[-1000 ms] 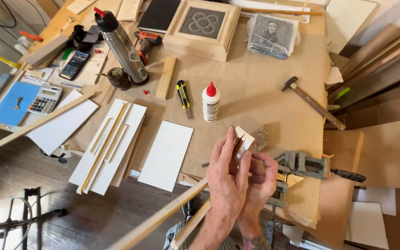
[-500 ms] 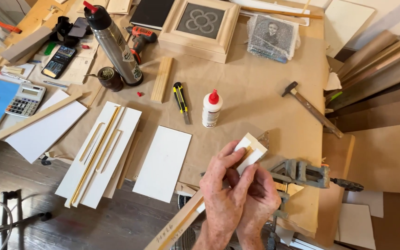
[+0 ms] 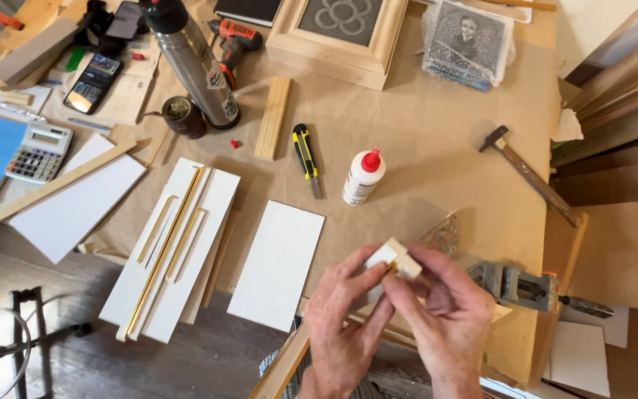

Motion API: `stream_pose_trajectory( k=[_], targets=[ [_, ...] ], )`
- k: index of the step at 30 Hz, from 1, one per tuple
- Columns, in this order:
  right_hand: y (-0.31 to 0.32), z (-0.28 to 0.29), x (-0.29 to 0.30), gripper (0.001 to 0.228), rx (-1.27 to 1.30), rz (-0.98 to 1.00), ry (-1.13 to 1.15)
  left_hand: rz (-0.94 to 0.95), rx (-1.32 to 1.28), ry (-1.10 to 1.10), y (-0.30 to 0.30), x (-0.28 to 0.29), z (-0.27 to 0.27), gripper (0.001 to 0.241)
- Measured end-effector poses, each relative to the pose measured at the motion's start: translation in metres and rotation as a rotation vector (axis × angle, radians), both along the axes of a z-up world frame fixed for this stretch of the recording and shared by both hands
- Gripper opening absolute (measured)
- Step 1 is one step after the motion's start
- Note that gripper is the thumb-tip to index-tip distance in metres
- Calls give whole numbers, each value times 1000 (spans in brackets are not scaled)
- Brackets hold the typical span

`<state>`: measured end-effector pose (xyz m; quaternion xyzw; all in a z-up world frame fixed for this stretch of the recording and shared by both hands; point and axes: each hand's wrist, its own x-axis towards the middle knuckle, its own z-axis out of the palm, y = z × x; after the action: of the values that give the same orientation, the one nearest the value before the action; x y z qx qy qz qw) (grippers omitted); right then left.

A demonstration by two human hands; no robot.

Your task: Applying wood glue to mitered joints and securing the wooden pieces in a corner clamp to assemble a frame.

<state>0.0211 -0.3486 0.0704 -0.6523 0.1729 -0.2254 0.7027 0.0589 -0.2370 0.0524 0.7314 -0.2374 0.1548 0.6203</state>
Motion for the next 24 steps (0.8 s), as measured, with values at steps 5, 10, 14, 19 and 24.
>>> stream_pose_trajectory(
  k=[5, 10, 14, 19, 24],
  targets=[
    [13, -13, 0, 33, 16, -143, -13, -9, 46, -77, 12, 3, 5, 33],
    [19, -21, 2, 30, 103, -198, 20, 7, 104, -104, 15, 7, 5, 25],
    [20, -35, 2, 30, 155, -203, -30, 0, 131, -139, 17, 14, 8, 22],
    [23, -27, 7, 29, 106, -212, 21, -28, 137, -127, 19, 18, 5, 25],
    [25, -26, 9, 27, 79, -208, 38, -65, 149, -122, 22, 21, 4, 26]
  ],
)
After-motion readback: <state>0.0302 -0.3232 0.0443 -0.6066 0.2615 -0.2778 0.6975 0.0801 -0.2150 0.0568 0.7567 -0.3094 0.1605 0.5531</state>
